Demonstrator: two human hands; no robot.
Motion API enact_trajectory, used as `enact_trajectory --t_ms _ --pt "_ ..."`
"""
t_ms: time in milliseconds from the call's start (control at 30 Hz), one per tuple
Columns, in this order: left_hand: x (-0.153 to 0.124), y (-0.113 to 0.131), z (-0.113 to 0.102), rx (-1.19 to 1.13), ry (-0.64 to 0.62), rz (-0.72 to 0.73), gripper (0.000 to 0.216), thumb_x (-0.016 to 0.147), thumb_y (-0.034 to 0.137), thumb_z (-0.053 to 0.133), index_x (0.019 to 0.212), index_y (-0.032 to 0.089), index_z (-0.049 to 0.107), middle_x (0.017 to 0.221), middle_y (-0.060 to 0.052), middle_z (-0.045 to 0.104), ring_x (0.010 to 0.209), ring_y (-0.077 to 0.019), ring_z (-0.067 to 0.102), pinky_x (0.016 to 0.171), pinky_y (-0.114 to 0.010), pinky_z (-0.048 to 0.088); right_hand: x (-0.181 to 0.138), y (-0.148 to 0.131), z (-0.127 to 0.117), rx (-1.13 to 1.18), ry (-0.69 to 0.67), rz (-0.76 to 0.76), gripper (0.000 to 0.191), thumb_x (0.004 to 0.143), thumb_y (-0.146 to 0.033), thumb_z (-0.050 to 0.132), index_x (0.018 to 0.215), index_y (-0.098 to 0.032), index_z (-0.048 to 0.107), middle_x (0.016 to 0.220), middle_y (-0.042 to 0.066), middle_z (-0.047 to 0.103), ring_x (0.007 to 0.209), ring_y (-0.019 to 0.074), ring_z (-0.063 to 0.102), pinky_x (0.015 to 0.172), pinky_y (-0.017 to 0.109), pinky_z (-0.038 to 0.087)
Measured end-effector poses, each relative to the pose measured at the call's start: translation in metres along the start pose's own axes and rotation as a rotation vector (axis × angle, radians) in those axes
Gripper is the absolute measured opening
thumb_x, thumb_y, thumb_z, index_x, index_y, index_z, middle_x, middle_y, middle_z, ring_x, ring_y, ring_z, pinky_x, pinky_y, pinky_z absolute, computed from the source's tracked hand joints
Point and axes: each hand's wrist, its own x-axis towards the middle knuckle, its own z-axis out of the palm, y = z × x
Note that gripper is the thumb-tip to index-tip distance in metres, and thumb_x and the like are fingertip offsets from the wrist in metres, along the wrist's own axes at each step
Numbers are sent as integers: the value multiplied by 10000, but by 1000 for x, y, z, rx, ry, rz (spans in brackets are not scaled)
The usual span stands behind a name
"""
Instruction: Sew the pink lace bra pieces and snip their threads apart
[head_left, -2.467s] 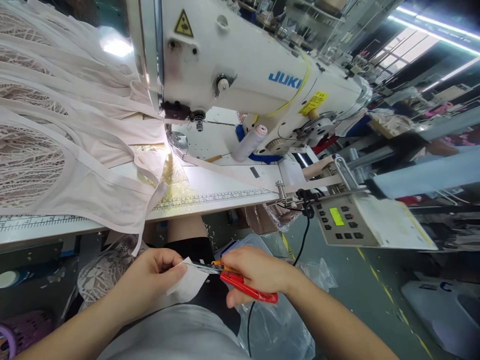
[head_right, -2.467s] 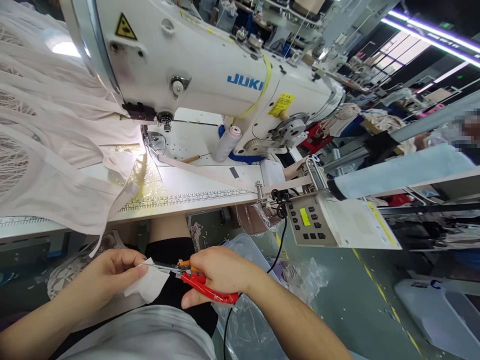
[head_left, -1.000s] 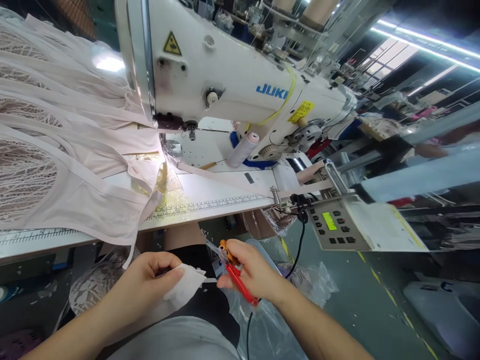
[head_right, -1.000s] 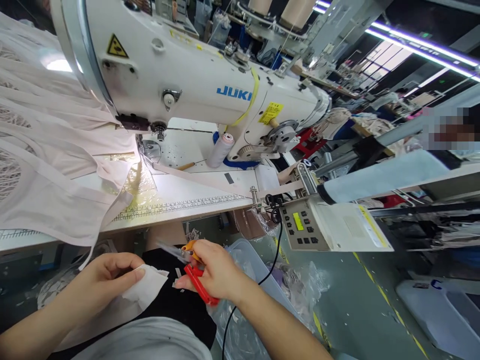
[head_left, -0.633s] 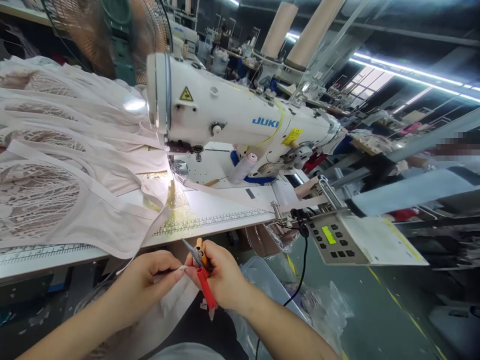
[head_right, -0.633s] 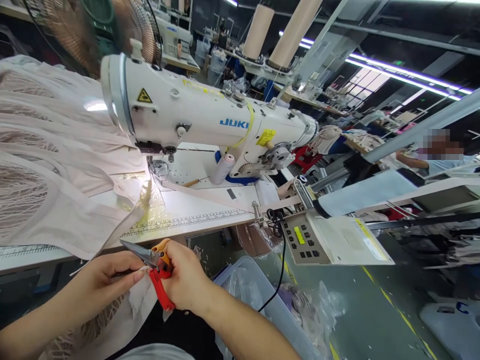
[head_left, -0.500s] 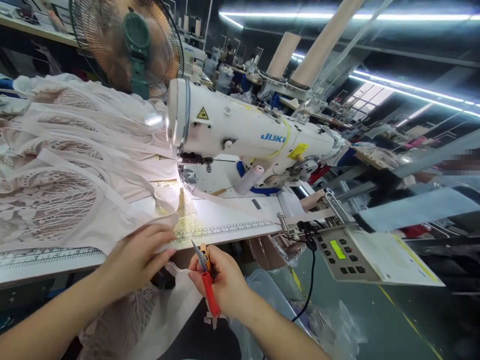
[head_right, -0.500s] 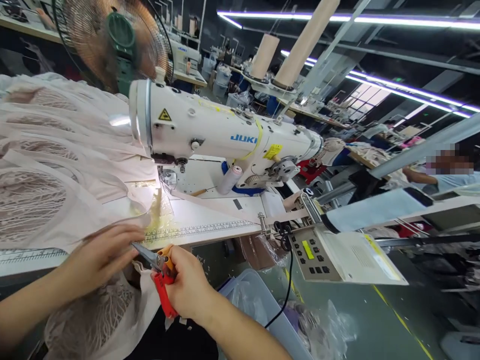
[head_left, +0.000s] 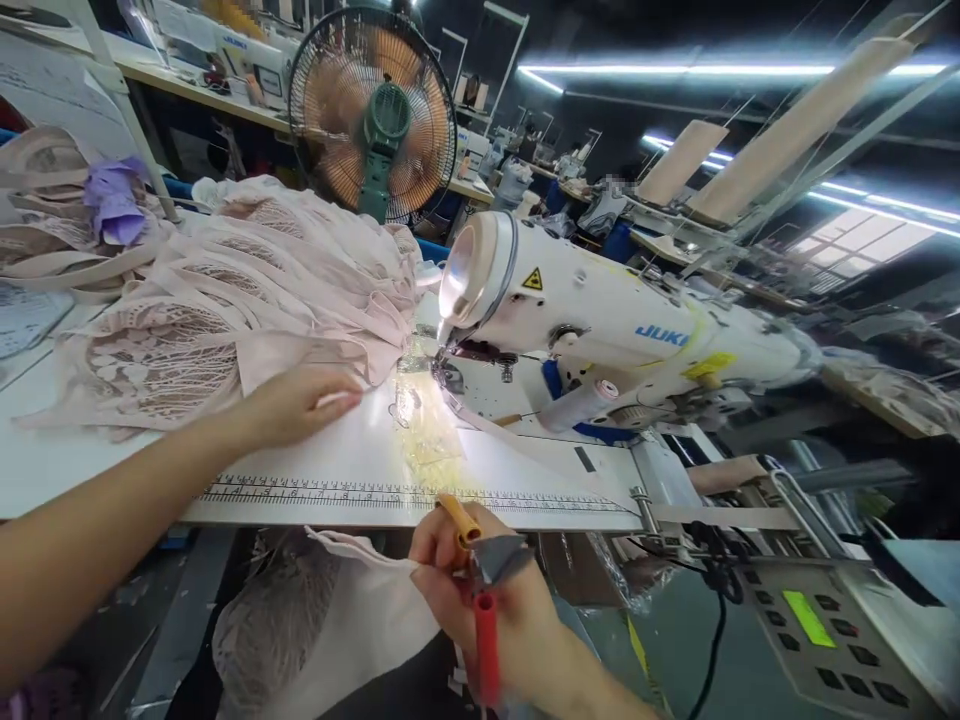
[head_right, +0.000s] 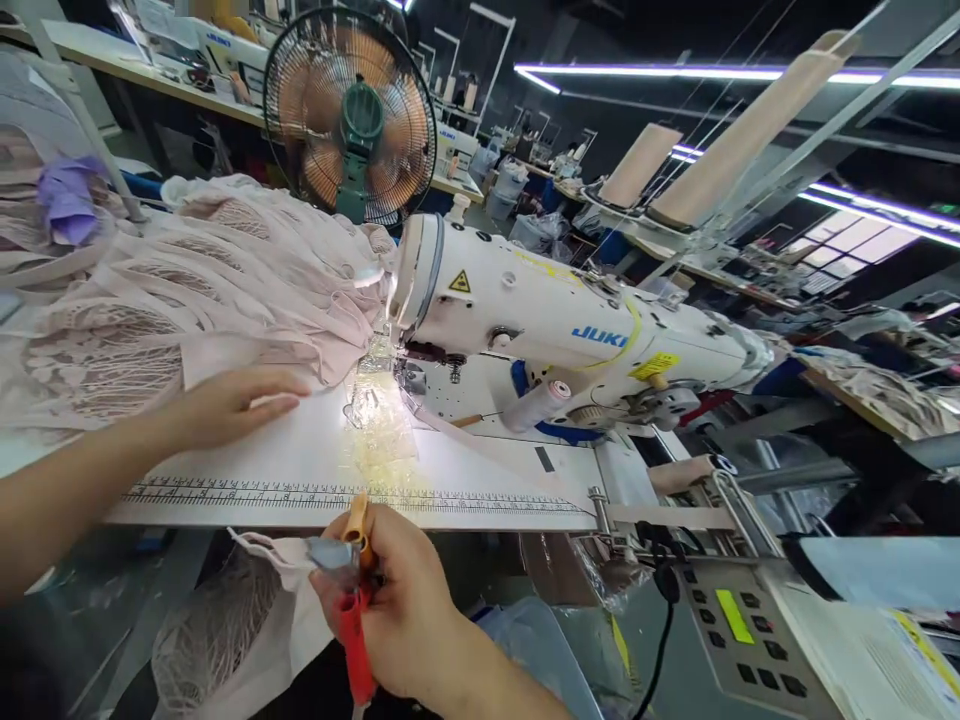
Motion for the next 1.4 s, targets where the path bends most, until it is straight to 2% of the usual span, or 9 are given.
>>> enact_trajectory --t_ms 100,167,333,467,633,767,933,1067,1400 --pt "-30 29 21 -370 -262 98 460 874 464 376 1131 196 648 1053 -26 722 932 -183 673 755 -216 504 8 10 -7 -12 69 -79 183 827 -210 560 767 -231 389 758 0 521 605 122 461 520 237 378" --pt "-45 37 37 -520 -339 2 373 843 447 472 1076 217 649 981 -34 727 839 -189 684 669 -209 501 13 18 -13 -105 130 -78 187 829 -219 552 765 -231 378 764 4 515 625 127 468 528 236 385" --pt "-68 25 75 -72 31 -72 330 871 304 419 1129 237 613 904 -45 705 732 -200 632 646 -268 445 19 43 -21 -536 133 -21 209 716 -154 504 686 -231 312 660 -20 438 538 116 389 461 218 307" --pt "-79 16 91 254 136 12 281 865 243 444 954 273 709 788 -48 670 672 -203 568 632 -302 408 22 63 -20 -833 144 -114 246 693 -126 421 672 -247 208 613 -12 405 509 133 341 453 244 235" --pt "-81 18 89 332 433 347 257 847 78 539 995 239 674 1043 -57 671 1008 -229 590 976 -404 405 28 69 -22 -932 108 -183 229 757 -140 396 664 -250 218 594 5 453 505 143 377 453 255 255" --pt "-87 17 86 326 289 489 262 879 31 489 1044 169 639 984 -34 718 1223 -225 511 1155 -462 253 30 68 -26 -933 76 -246 181 798 -129 397 661 -237 350 606 22 516 528 156 453 445 258 336" --pt "-103 12 91 361 289 411 296 929 89 440 1140 194 618 1255 -39 644 1303 -203 450 1148 -421 298 32 67 -29 -899 29 -515 243 823 -10 390 898 -164 561 850 92 671 790 202 600 693 331 519" --pt "-111 7 94 412 288 409 360 945 96 401 1256 184 560 1285 -30 625 1281 -184 475 1110 -360 365 30 65 -31 -891 -101 -704 243 901 -23 426 754 -141 578 725 73 667 659 168 579 604 286 499" --pt "-109 12 96 363 363 330 281 940 128 416 1113 196 627 1316 -79 598 1304 -248 455 1106 -467 347 18 58 -33 -952 -184 -690 297 944 -52 397 807 -96 658 796 101 714 749 182 661 687 312 562"
